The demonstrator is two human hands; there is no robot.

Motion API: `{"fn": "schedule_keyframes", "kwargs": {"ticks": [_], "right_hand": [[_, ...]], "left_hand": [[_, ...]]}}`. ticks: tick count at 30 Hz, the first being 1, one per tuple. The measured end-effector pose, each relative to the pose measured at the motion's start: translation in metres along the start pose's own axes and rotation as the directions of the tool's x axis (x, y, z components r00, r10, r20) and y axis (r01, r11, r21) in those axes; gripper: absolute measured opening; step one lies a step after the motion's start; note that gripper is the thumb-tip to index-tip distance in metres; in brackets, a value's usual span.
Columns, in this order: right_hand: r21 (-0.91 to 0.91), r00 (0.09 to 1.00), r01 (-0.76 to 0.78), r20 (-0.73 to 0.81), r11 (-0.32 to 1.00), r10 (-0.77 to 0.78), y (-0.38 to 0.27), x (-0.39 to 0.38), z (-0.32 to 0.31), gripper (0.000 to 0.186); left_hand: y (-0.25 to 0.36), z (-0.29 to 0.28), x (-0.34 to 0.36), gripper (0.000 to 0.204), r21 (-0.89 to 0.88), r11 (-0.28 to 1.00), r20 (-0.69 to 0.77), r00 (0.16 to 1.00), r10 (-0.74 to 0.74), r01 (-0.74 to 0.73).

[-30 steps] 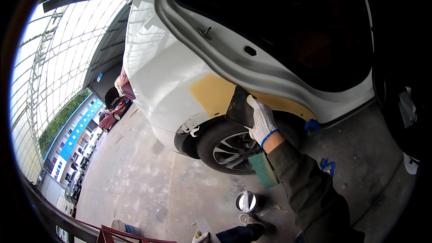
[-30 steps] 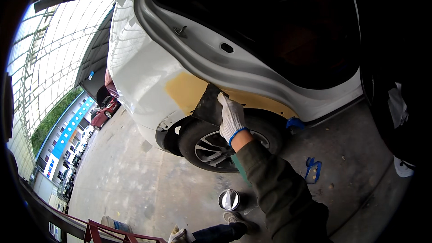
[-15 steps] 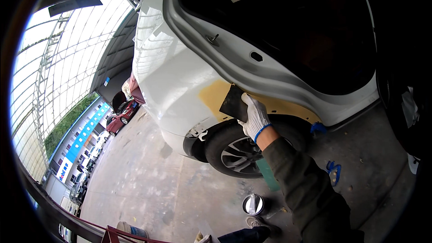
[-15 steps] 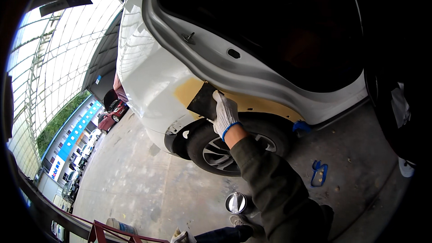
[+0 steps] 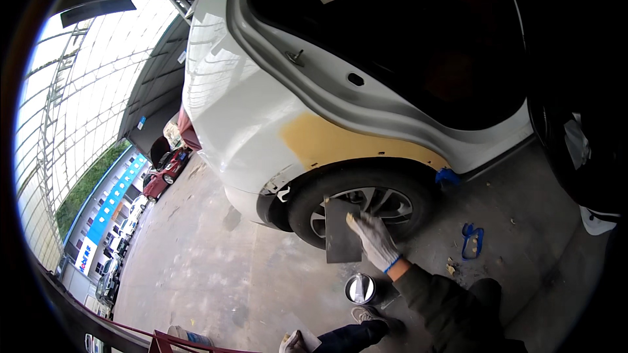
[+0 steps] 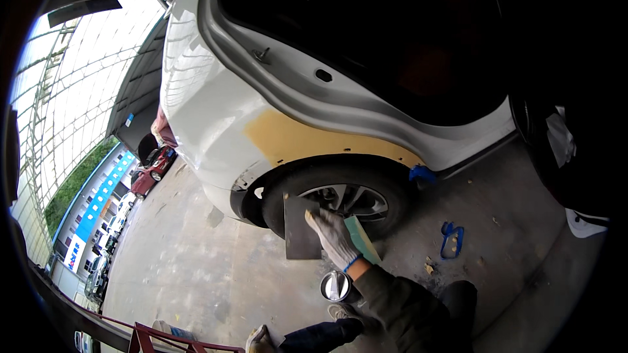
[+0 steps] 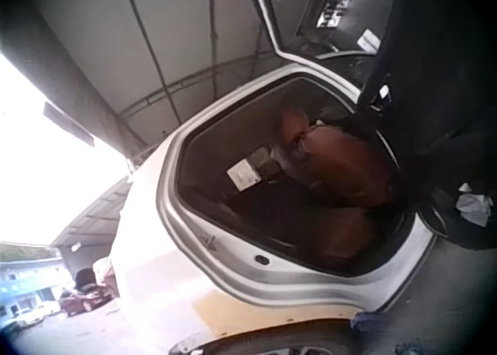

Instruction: The person sits on the floor and sands the rear quarter panel of a white car using a sanding block and sandpaper. They repeatedly apply filler from a tube onto the sanding block and continue sanding the same area.

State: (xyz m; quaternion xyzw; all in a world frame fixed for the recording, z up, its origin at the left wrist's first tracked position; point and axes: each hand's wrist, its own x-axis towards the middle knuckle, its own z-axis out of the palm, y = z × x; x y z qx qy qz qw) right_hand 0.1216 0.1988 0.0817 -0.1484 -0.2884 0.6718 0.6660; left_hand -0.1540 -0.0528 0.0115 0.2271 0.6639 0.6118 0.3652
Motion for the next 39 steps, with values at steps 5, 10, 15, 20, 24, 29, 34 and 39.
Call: {"fn": "schedule_keyframes", "kwargs": {"ticks": [5, 10, 15, 20, 24, 29, 34, 39], "right_hand": [[-0.538, 0.989, 0.025, -0.111, 0.842, -0.101, 0.069, -0.074, -0.083, 0.036], [-0.747, 0.981, -0.112, -0.189, 0.656, -0.048, 0.030, -0.145, -0.079, 0.037], [-0.840, 0.985, -0.103, -0.161, 0.532, -0.065, 0.013, -0.170, -0.069, 0.033], [-0.787, 0.907, -0.029, -0.280, 0.617, -0.315, -0.003, -0.181, -0.064, 0.029], [-0.849, 0.888, -0.048, -0.278, 0.526, -0.367, -0.026, -0.197, -0.074, 0.024], [-0.836, 0.873, 0.037, -0.239, 0.547, -0.425, -0.045, -0.212, -0.077, 0.022], [-0.857, 0.897, -0.021, -0.243, 0.514, -0.369, -0.069, -0.226, -0.067, 0.018], [-0.866, 0.856, 0.058, -0.213, 0.496, -0.471, -0.065, -0.234, -0.068, 0.024]], "left_hand": [[0.001, 0.025, -0.024, 0.029, 0.081, 0.996, 0.130, 0.991, -0.044, 0.033], [-0.012, 0.034, -0.027, 0.041, -0.354, 0.835, 0.291, 0.898, -0.330, 0.422], [-0.035, 0.057, -0.031, 0.011, -0.321, 0.890, 0.259, 0.934, -0.247, 0.325], [-0.030, 0.082, -0.033, 0.008, -0.284, 0.919, 0.480, 0.870, -0.111, 0.274], [-0.023, 0.113, -0.051, 0.014, -0.242, 0.918, 0.492, 0.855, -0.163, 0.314], [-0.006, 0.152, -0.081, 0.025, -0.261, 0.917, 0.507, 0.851, -0.135, 0.301], [-0.015, 0.160, -0.087, 0.025, -0.312, 0.889, 0.528, 0.839, -0.132, 0.336], [-0.012, 0.168, -0.096, 0.023, -0.326, 0.902, 0.511, 0.856, -0.083, 0.282]]}}
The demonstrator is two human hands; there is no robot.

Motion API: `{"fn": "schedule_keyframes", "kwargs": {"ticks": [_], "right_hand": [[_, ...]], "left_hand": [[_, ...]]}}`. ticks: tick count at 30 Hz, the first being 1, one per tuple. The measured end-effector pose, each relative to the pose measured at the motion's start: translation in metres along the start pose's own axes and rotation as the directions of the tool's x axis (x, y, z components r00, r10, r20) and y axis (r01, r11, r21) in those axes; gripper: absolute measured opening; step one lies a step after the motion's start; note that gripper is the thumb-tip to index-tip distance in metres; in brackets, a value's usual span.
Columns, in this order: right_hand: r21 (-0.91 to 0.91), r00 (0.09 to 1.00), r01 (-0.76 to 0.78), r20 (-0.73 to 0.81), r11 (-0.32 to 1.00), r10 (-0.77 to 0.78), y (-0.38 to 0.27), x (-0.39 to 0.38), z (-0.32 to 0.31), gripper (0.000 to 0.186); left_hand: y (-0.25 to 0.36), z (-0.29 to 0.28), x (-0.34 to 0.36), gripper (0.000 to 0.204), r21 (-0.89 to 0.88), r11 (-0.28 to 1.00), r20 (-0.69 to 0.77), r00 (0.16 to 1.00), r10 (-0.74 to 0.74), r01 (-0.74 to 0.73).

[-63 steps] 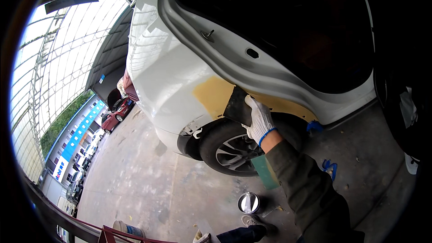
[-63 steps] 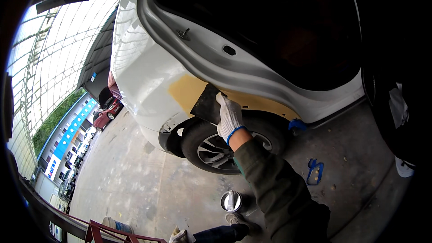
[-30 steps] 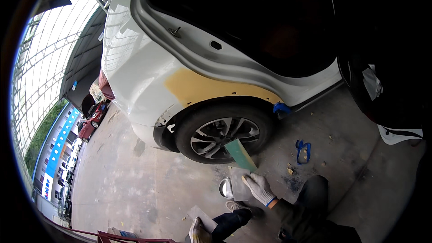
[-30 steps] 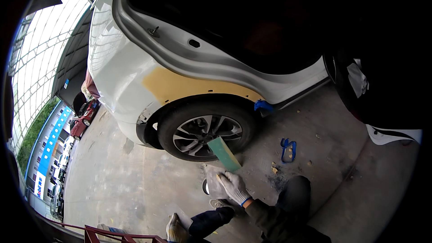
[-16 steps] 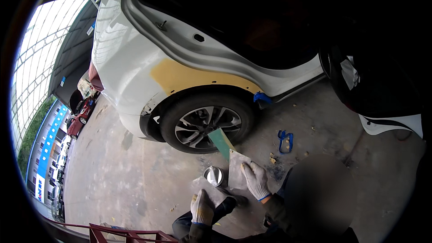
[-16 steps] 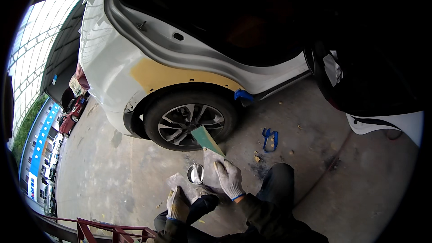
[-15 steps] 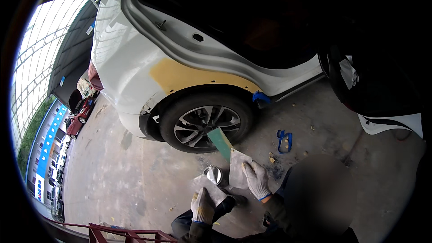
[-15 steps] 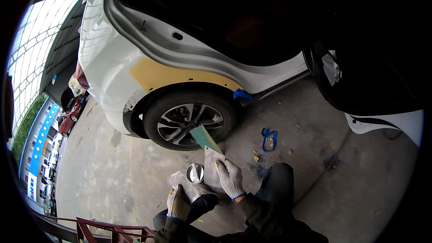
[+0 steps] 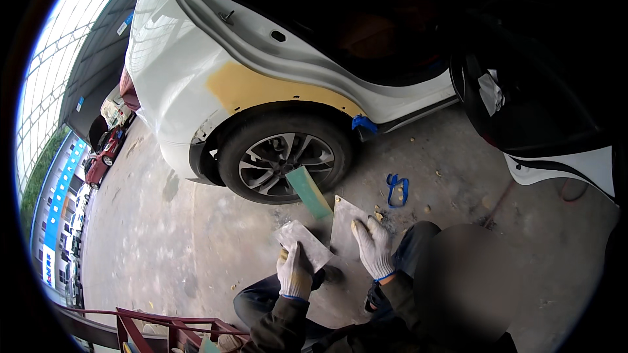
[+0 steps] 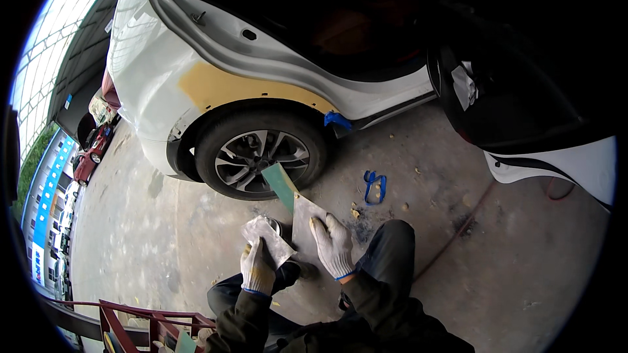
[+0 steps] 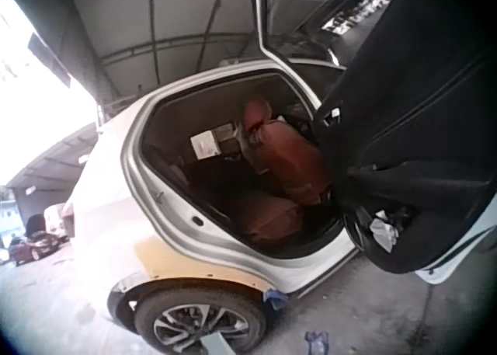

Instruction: The person sits on the floor and sands the rear quarter panel of a white car using a sanding block and sandpaper. They repeatedly apply filler from a tube onto the sanding block and continue sanding the same area.

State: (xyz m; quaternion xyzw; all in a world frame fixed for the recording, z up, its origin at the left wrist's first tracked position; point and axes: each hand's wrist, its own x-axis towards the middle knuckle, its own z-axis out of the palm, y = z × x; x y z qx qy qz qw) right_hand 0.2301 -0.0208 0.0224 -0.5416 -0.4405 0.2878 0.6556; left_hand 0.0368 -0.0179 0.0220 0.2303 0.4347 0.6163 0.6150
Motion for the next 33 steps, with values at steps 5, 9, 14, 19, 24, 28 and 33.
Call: {"fn": "schedule_keyframes", "kwargs": {"ticks": [5, 9, 14, 19, 24, 28, 33], "right_hand": [[0.029, 1.000, 0.002, -0.019, 1.000, -0.002, -0.003, -0.011, -0.001, 0.025], [0.022, 1.000, 0.027, -0.014, 0.999, -0.027, -0.013, -0.021, 0.001, 0.026], [-0.011, 0.999, 0.040, 0.010, 0.999, -0.040, -0.043, -0.042, 0.011, 0.028], [-0.264, 0.992, 0.105, 0.099, 0.959, -0.082, -0.044, -0.070, 0.009, 0.021], [-0.303, 0.892, 0.412, 0.328, 0.859, -0.312, -0.050, -0.083, 0.007, 0.017], [-0.341, 0.840, 0.484, 0.439, 0.806, -0.318, -0.048, -0.089, 0.006, 0.020], [-0.328, 0.764, 0.567, 0.553, 0.755, -0.334, -0.050, -0.091, 0.005, 0.019]], "left_hand": [[-0.002, 0.010, -0.009, 0.024, 0.035, 0.994, 0.012, 0.994, 0.107, -0.107], [-0.007, 0.005, -0.013, 0.025, 0.081, 0.980, -0.003, 0.983, 0.184, -0.184], [-0.002, 0.004, -0.024, 0.027, 0.327, 0.903, -0.075, 0.945, 0.318, -0.278], [0.009, 0.020, -0.043, 0.024, 0.282, 0.890, -0.084, 0.914, 0.396, -0.359], [0.014, -0.004, -0.047, 0.024, 0.340, 0.889, -0.075, 0.933, 0.352, -0.308], [0.010, -0.017, -0.044, 0.023, 0.254, 0.917, -0.073, 0.939, 0.336, -0.308], [0.005, -0.031, -0.035, 0.022, 0.095, 0.954, -0.045, 0.956, 0.291, -0.286]]}}
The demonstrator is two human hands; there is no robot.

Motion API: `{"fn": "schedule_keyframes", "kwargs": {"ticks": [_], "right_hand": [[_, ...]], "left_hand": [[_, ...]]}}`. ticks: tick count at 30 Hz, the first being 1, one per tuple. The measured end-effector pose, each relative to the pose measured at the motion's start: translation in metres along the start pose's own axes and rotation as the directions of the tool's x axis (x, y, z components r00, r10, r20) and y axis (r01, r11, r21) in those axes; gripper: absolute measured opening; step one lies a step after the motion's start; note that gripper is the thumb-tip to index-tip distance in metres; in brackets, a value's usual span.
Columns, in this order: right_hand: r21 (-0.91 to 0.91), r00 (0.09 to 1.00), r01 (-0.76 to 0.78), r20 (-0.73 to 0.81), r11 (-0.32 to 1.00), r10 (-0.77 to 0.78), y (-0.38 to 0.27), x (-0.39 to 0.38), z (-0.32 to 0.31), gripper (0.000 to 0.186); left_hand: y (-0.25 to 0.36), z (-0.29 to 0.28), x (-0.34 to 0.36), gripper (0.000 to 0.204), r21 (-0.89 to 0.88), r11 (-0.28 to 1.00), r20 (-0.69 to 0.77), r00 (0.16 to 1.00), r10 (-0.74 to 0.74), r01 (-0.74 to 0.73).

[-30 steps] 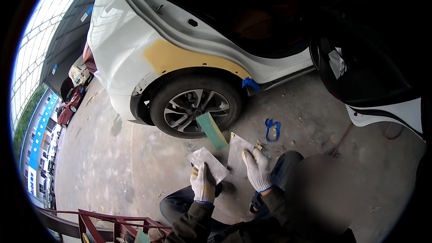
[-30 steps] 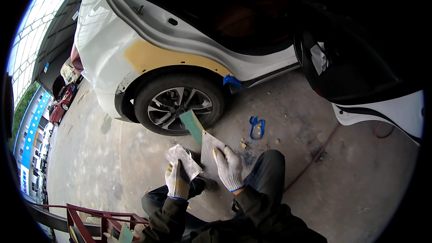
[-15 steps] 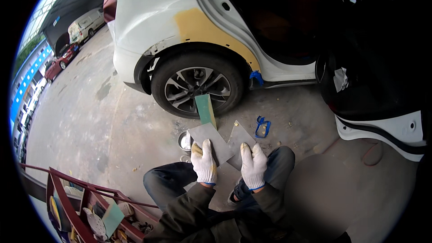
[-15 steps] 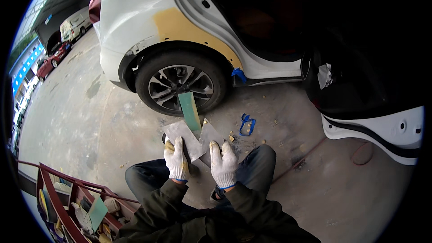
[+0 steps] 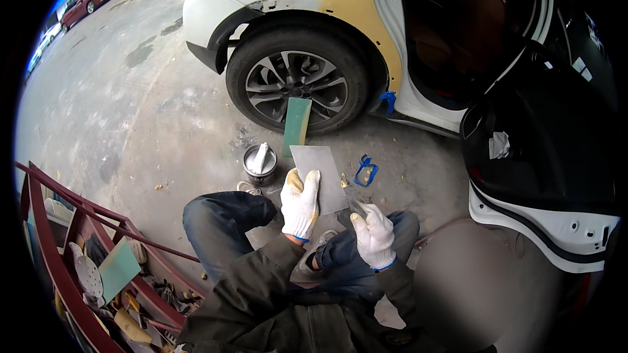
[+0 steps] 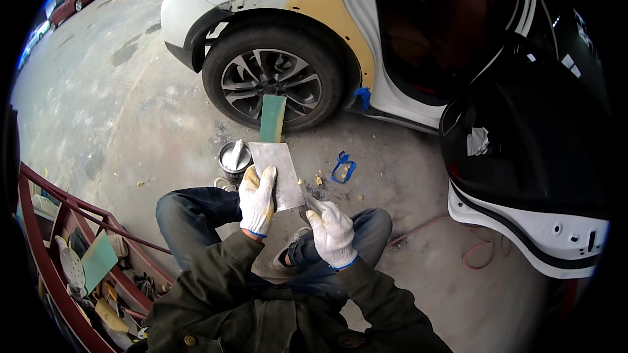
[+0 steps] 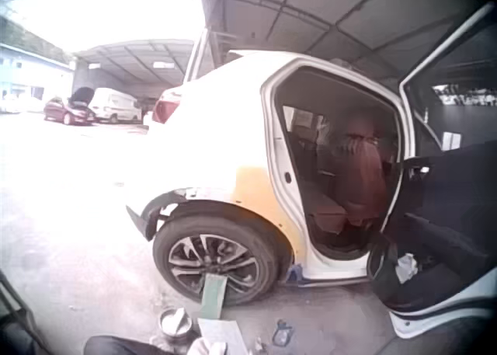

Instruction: The person sits on the floor and sands the rear quarter panel of a white car using a sanding block and sandpaper. They repeatedly apply filler from a tube onto the sanding block and continue sanding the same area.

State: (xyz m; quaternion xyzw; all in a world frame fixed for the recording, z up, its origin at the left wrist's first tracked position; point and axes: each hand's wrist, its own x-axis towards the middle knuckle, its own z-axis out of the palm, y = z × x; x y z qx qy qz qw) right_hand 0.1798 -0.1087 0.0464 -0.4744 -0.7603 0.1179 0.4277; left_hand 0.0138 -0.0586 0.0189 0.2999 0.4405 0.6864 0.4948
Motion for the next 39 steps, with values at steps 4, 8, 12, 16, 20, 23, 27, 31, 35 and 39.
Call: {"fn": "schedule_keyframes", "kwargs": {"ticks": [4, 8, 12, 16, 20, 23, 27, 31, 35, 39], "right_hand": [[-0.076, 0.991, 0.115, 0.073, 0.990, -0.110, 0.005, 0.003, -0.004, 0.022], [-0.180, 0.972, 0.199, 0.160, 0.963, -0.171, 0.012, 0.010, -0.016, 0.024], [-0.223, 0.991, 0.106, 0.100, 0.969, -0.085, 0.009, 0.016, -0.021, 0.013], [0.148, 0.783, -0.619, 0.039, 0.771, 0.621, 0.011, 0.005, -0.030, 0.017], [0.615, 0.681, -0.600, 0.057, 0.511, 0.730, 0.013, -0.002, -0.007, 0.021], [0.661, 0.544, -0.667, 0.117, 0.344, 0.831, 0.020, -0.002, 0.009, 0.018], [0.857, 0.437, -0.508, 0.172, 0.085, 0.883, 0.044, 0.010, 0.030, 0.016], [0.839, 0.438, -0.542, 0.229, 0.052, 0.869, 0.081, 0.022, 0.054, 0.013], [0.734, 0.430, -0.666, 0.234, 0.131, 0.872, 0.116, 0.056, 0.083, 0.017], [0.768, 0.565, -0.589, 0.168, 0.252, 0.808, 0.161, 0.093, 0.127, 0.018]], "left_hand": [[-0.013, -0.004, 0.004, 0.021, -0.157, 0.988, -0.013, 1.000, -0.007, 0.005], [-0.011, -0.007, 0.005, 0.019, -0.164, 0.986, -0.025, 1.000, -0.007, 0.003], [-0.012, -0.006, 0.010, 0.022, -0.085, 0.996, -0.083, 0.997, 0.000, -0.008], [-0.018, 0.002, 0.013, 0.040, 0.149, 0.986, -0.187, 0.977, 0.103, -0.075], [-0.019, 0.021, 0.007, 0.036, 0.199, 0.974, -0.198, 0.969, 0.149, -0.108], [-0.010, 0.034, 0.001, 0.023, 0.286, 0.940, -0.071, 0.974, 0.214, -0.185], [-0.026, 0.027, 0.004, 0.032, 0.326, 0.931, 0.168, 0.979, 0.114, -0.165], [-0.018, 0.031, 0.041, 0.026, 0.639, 0.721, 0.389, 0.921, 0.001, -0.270], [-0.051, 0.022, 0.088, 0.026, 0.722, 0.626, 0.449, 0.888, -0.101, -0.294], [-0.053, 0.039, 0.141, 0.034, 0.797, 0.577, 0.371, 0.899, -0.233, -0.180]]}}
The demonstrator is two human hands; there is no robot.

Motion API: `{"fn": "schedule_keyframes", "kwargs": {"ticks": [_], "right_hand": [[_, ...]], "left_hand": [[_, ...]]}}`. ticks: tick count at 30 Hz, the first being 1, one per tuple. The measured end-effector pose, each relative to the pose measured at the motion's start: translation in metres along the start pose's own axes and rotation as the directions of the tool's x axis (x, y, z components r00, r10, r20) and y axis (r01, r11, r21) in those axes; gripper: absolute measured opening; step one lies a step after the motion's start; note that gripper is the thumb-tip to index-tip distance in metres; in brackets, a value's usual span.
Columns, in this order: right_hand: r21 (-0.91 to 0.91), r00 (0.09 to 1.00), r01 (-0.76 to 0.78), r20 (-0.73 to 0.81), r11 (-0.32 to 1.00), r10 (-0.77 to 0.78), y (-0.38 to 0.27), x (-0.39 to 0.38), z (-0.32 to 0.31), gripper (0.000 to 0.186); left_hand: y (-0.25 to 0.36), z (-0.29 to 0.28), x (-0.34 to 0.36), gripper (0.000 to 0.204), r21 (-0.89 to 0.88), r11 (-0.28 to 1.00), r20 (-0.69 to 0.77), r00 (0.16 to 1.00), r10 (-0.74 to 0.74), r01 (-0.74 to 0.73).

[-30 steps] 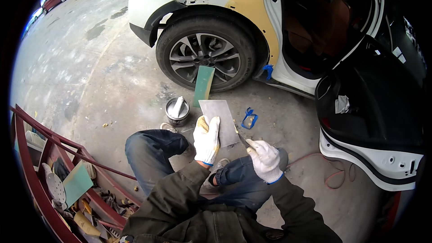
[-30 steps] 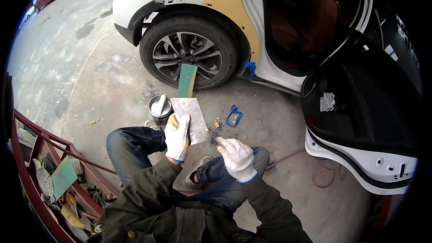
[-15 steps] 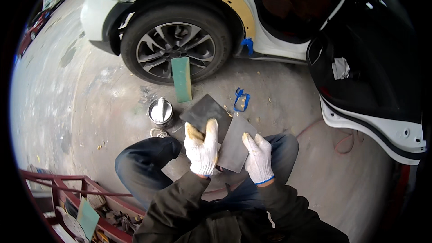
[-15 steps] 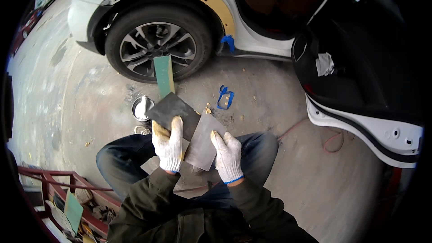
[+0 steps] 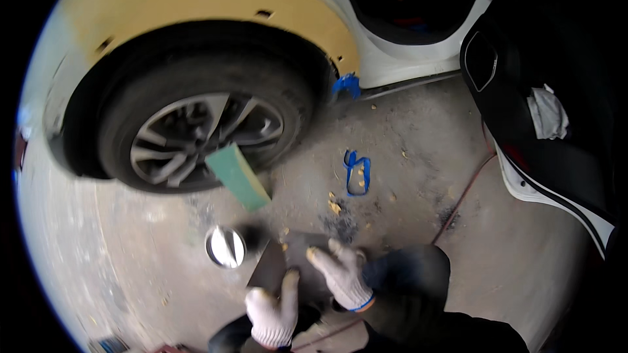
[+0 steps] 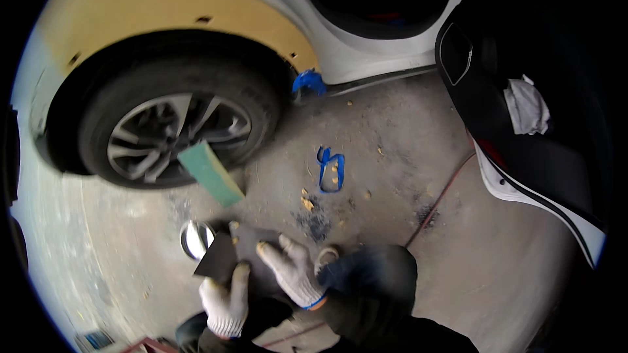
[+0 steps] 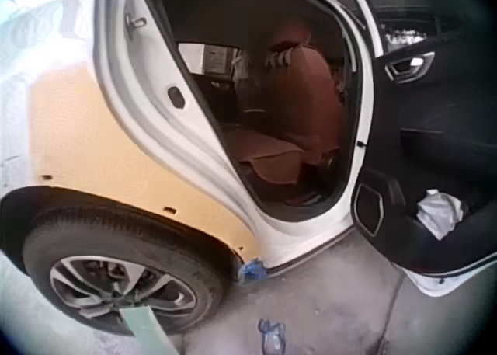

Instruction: The person sits on the floor and sands the rear quarter panel of a white car using a sanding block and sandpaper. They repeatedly apply filler from a tube onto the sanding block and continue sanding the same area.

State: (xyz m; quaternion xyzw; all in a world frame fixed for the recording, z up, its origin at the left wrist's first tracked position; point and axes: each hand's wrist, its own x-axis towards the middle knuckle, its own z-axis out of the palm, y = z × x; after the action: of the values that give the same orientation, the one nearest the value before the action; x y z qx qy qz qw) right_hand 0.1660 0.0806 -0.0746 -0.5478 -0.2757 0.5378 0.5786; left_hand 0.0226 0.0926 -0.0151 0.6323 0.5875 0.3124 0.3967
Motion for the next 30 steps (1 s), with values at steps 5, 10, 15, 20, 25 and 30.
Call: {"fn": "schedule_keyframes", "kwargs": {"ticks": [5, 10, 15, 20, 25, 30], "right_hand": [[0.176, 0.960, -0.093, -0.244, 0.980, 0.135, -0.022, 0.083, 0.011, 0.022], [0.309, 0.792, 0.109, -0.602, 0.945, 0.106, -0.072, 0.150, -0.004, 0.024], [0.384, 0.699, 0.221, -0.704, 0.897, 0.129, -0.106, 0.212, 0.017, 0.028], [0.563, 0.635, 0.134, -0.681, 0.816, 0.365, -0.142, 0.235, 0.033, 0.035], [0.539, 0.554, 0.189, -0.749, 0.821, 0.363, -0.153, 0.255, 0.047, 0.034], [0.507, 0.561, 0.203, -0.761, 0.838, 0.325, -0.150, 0.269, 0.047, 0.036]], "left_hand": [[-0.040, -0.009, 0.071, 0.037, -0.366, 0.918, -0.317, 0.907, -0.279, 0.155], [-0.009, -0.049, 0.056, 0.036, -0.395, 0.843, -0.229, 0.850, -0.474, 0.364], [0.074, -0.102, 0.055, 0.041, 0.018, 0.788, -0.037, 0.788, -0.614, 0.615], [0.150, -0.143, 0.068, 0.038, 0.016, 0.674, -0.014, 0.674, -0.739, 0.739], [0.154, -0.177, 0.063, 0.038, 0.010, 0.740, -0.025, 0.740, -0.672, 0.673], [0.169, -0.185, 0.067, 0.038, -0.003, 0.745, -0.007, 0.745, -0.667, 0.667]]}}
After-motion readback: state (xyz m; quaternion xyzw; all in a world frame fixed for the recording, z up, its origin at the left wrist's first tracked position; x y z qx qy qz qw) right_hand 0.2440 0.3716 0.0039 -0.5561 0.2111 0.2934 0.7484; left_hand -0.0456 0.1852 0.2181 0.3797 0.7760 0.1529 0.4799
